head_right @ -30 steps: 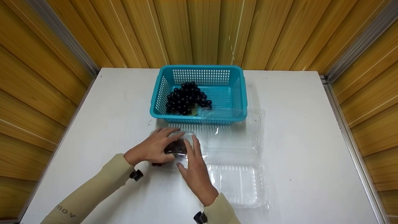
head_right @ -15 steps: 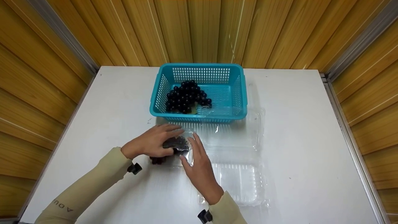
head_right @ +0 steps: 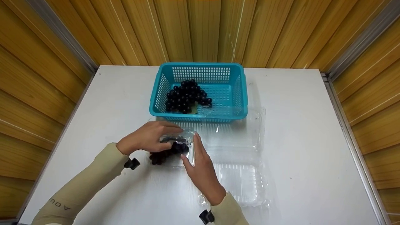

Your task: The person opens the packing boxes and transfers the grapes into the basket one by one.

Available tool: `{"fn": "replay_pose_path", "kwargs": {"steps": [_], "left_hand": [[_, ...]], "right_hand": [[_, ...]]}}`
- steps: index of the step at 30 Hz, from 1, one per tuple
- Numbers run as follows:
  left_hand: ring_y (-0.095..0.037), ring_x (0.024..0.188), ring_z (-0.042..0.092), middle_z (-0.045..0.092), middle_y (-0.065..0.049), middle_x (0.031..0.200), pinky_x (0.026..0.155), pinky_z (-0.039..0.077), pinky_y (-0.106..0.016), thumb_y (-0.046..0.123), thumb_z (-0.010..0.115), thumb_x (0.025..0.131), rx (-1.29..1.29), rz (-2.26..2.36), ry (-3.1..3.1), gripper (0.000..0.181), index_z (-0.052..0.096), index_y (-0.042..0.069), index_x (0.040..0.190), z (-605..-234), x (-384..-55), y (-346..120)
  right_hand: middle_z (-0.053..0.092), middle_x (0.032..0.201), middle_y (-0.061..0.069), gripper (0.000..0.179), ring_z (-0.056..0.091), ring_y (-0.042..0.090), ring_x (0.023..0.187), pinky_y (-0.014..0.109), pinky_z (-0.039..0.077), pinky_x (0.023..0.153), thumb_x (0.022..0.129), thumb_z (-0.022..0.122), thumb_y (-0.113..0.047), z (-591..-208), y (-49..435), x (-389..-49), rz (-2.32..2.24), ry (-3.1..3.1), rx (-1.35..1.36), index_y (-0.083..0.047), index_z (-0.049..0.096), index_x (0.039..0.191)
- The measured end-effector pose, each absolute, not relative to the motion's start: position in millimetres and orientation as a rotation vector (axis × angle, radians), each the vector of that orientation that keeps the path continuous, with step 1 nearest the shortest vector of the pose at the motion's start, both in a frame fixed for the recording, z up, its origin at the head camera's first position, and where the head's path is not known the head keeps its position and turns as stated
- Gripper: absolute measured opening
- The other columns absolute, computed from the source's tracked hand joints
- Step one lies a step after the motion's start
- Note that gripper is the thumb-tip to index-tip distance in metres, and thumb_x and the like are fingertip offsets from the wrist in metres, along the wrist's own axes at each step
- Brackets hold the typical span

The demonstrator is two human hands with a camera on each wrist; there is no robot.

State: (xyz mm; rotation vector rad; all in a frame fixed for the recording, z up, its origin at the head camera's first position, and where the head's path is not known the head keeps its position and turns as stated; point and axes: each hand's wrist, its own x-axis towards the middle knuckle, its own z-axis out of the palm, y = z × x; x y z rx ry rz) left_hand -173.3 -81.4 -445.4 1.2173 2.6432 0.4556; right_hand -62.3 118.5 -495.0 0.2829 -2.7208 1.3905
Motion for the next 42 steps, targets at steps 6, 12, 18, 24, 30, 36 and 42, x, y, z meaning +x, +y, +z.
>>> {"fn": "replay_pose_path", "kwargs": {"steps": [6,12,18,24,30,36,42], "left_hand": [[-0.019,0.106,0.067,0.069,-0.001,0.121,0.084,0.056,-0.037,0.026,0.057,0.086,1.209,0.521,2.671,0.039,0.069,0.017,0.122,-438,-174,-83],[-0.017,0.107,0.066,0.071,0.0,0.117,0.088,0.055,-0.038,0.026,0.058,0.087,1.223,0.511,2.712,0.034,0.071,0.021,0.118,-433,-177,-83],[-0.015,0.105,0.067,0.072,0.002,0.115,0.087,0.055,-0.036,0.026,0.058,0.088,1.24,0.513,2.754,0.032,0.072,0.022,0.117,-432,-179,-83],[-0.015,0.096,0.069,0.072,0.001,0.116,0.08,0.057,-0.033,0.029,0.058,0.092,1.247,0.514,2.802,0.032,0.07,0.021,0.12,-429,-181,-82],[-0.017,0.091,0.07,0.074,-0.002,0.109,0.074,0.058,-0.033,0.025,0.063,0.091,1.265,0.53,2.887,0.03,0.069,0.017,0.12,-427,-182,-82],[-0.019,0.085,0.07,0.075,-0.003,0.103,0.071,0.055,-0.032,0.027,0.067,0.09,1.286,0.433,3.013,0.033,0.068,0.017,0.122,-425,-183,-82],[-0.02,0.104,0.065,0.071,-0.003,0.116,0.087,0.048,-0.038,0.029,0.067,0.091,1.256,0.375,3.098,0.04,0.063,0.016,0.128,-427,-183,-82]], "right_hand": [[0.031,0.157,0.015,0.081,0.041,0.026,0.14,0.034,0.042,0.104,0.09,0.068,-0.018,-494,119,-61,1.452,-2.713,0.266,-0.001,0.02,0.153],[0.031,0.157,0.014,0.079,0.038,0.026,0.142,0.033,0.042,0.104,0.09,0.068,-0.016,-494,119,-61,1.464,-2.702,0.296,0.0,0.022,0.152],[0.044,0.15,0.012,0.066,0.045,0.024,0.137,0.035,0.045,0.102,0.09,0.069,-0.016,-497,118,-60,1.451,-2.712,0.334,-0.005,0.038,0.147],[0.055,0.139,0.006,0.049,0.054,0.02,0.128,0.035,0.049,0.099,0.09,0.068,-0.018,-499,116,-59,1.408,-2.754,0.394,-0.007,0.052,0.135],[0.064,0.124,0.003,0.034,0.061,0.016,0.115,0.035,0.052,0.094,0.092,0.066,-0.023,-498,115,-58,1.438,-2.798,0.559,-0.015,0.061,0.125],[0.066,0.118,-0.006,0.028,0.063,0.015,0.11,0.036,0.052,0.092,0.093,0.064,-0.028,-501,116,-58,1.42,-2.806,0.602,-0.019,0.063,0.12],[0.067,0.119,-0.002,0.029,0.062,0.014,0.115,0.039,0.051,0.095,0.092,0.066,-0.026,-502,118,-58,1.408,-2.799,0.553,-0.018,0.064,0.12]]}}
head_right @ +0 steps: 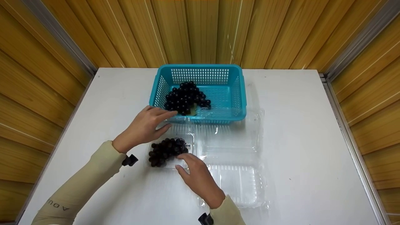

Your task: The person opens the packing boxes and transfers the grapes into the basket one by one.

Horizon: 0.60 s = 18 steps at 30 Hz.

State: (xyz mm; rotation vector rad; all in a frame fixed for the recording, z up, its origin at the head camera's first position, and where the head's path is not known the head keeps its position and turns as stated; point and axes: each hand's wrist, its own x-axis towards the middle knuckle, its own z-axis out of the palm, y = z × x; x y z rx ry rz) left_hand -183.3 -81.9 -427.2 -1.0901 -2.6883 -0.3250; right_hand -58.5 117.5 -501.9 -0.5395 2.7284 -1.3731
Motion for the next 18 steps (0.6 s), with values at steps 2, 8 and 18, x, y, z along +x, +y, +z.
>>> {"fn": "replay_pose_path", "kwargs": {"steps": [2,8,18], "left_hand": [[-0.02,0.112,0.062,0.068,-0.003,0.123,0.094,0.046,-0.041,0.028,0.067,0.09,-1.071,-0.321,-2.684,0.044,0.06,0.016,0.131,-430,-184,-82],[-0.022,0.124,0.055,0.059,-0.004,0.136,0.105,0.039,-0.05,0.031,0.067,0.09,-1.038,-0.252,-2.684,0.054,0.052,0.014,0.139,-437,-188,-80],[-0.026,0.132,0.048,0.051,-0.005,0.145,0.112,0.02,-0.066,0.035,0.067,0.089,-1.012,-0.169,-2.69,0.065,0.043,0.013,0.146,-442,-191,-78]], "right_hand": [[0.066,0.12,-0.001,0.029,0.06,0.015,0.118,0.04,0.05,0.097,0.092,0.066,-0.025,-502,118,-59,-1.372,2.742,-0.524,-0.017,0.064,0.12],[0.059,0.135,0.002,0.028,0.053,0.019,0.129,0.042,0.045,0.104,0.091,0.067,-0.023,-502,118,-58,-1.38,2.765,-0.481,-0.017,0.064,0.118],[0.046,0.149,-0.002,0.031,0.046,0.02,0.137,0.043,0.043,0.106,0.091,0.067,-0.023,-502,119,-59,-1.36,2.763,-0.419,-0.02,0.063,0.121]]}}
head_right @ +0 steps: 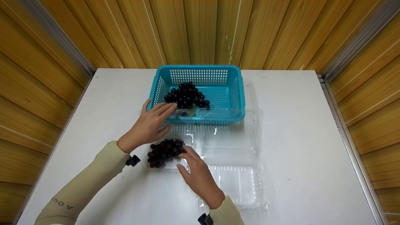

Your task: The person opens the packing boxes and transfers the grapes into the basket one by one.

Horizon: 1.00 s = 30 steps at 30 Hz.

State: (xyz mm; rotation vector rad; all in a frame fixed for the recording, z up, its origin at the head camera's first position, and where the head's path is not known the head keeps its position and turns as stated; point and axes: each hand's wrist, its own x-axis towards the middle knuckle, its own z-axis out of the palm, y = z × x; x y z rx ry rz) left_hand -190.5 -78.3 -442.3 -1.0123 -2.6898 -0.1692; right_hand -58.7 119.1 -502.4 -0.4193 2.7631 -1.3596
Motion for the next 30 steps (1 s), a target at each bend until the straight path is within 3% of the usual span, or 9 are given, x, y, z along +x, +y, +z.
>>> {"fn": "replay_pose_path", "kwargs": {"steps": [10,30], "left_hand": [[-0.025,0.133,0.046,0.051,-0.005,0.144,0.114,0.014,-0.066,0.034,0.07,0.088,-1.012,-0.217,-2.707,0.07,0.04,0.013,0.147,-445,-193,-78],[-0.026,0.131,0.047,0.053,-0.005,0.141,0.111,0.021,-0.067,0.036,0.068,0.088,-0.983,-0.145,-2.745,0.068,0.042,0.012,0.146,-455,-202,-72]], "right_hand": [[0.045,0.15,0.001,0.03,0.046,0.022,0.137,0.044,0.044,0.104,0.092,0.066,-0.023,-507,120,-59,-1.365,2.763,-0.436,-0.018,0.063,0.121],[0.042,0.152,0.005,0.037,0.047,0.027,0.135,0.046,0.044,0.104,0.092,0.065,-0.027,-509,122,-58,-1.332,2.713,-0.431,-0.012,0.061,0.126]]}}
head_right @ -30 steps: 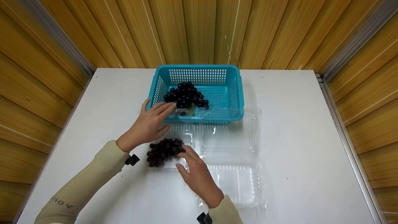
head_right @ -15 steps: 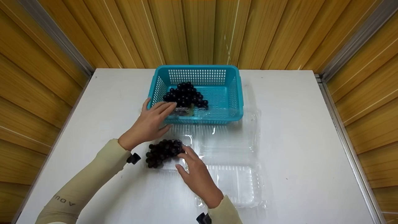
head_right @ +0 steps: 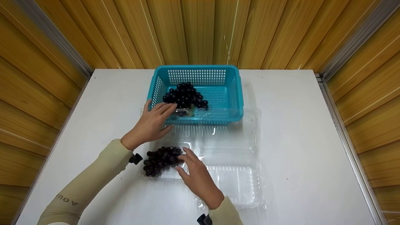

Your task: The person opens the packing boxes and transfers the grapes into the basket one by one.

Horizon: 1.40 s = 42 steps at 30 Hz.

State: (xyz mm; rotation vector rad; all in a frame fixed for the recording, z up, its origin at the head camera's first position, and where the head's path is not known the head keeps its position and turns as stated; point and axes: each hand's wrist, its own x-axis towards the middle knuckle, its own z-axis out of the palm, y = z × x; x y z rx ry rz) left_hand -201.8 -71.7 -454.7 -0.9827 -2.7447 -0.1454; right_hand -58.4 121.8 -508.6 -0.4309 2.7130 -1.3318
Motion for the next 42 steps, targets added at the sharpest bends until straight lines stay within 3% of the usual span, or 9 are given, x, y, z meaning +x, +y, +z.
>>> {"fn": "replay_pose_path", "kwargs": {"steps": [9,17,26,37,42], "left_hand": [[-0.028,0.129,0.049,0.054,-0.007,0.141,0.108,0.025,-0.069,0.037,0.07,0.087,-0.978,-0.131,-2.738,0.069,0.044,0.01,0.144,-461,-203,-71],[-0.028,0.136,0.041,0.046,-0.008,0.148,0.112,0.019,-0.068,0.037,0.068,0.088,-0.981,-0.144,-2.751,0.071,0.039,0.01,0.147,-458,-200,-70],[-0.028,0.136,0.042,0.045,-0.009,0.148,0.109,0.03,-0.06,0.038,0.062,0.092,-1.021,-0.148,-2.75,0.064,0.041,0.011,0.146,-453,-190,-74],[-0.029,0.139,0.038,0.04,-0.01,0.152,0.109,0.03,-0.059,0.037,0.064,0.091,-1.028,-0.141,-2.673,0.061,0.045,0.013,0.143,-453,-181,-77],[-0.027,0.134,0.043,0.044,-0.01,0.147,0.107,0.033,-0.057,0.036,0.064,0.091,-1.029,-0.145,-2.647,0.061,0.044,0.012,0.143,-453,-176,-78]], "right_hand": [[0.045,0.149,0.012,0.036,0.049,0.028,0.133,0.046,0.045,0.103,0.092,0.066,-0.025,-511,122,-58,-1.346,2.732,-0.484,-0.011,0.062,0.124],[0.045,0.149,0.012,0.036,0.049,0.029,0.133,0.047,0.045,0.102,0.092,0.066,-0.024,-511,122,-58,-1.343,2.733,-0.493,-0.01,0.061,0.125],[0.042,0.152,0.008,0.038,0.048,0.028,0.134,0.046,0.045,0.103,0.092,0.065,-0.026,-509,122,-58,-1.316,2.703,-0.472,-0.011,0.06,0.127],[0.042,0.152,0.008,0.039,0.048,0.028,0.134,0.046,0.044,0.104,0.092,0.065,-0.027,-508,121,-60,-1.297,2.716,-0.479,-0.011,0.06,0.127],[0.042,0.152,0.008,0.039,0.048,0.028,0.134,0.046,0.044,0.104,0.092,0.065,-0.027,-507,121,-60,-1.297,2.71,-0.473,-0.011,0.06,0.128]]}}
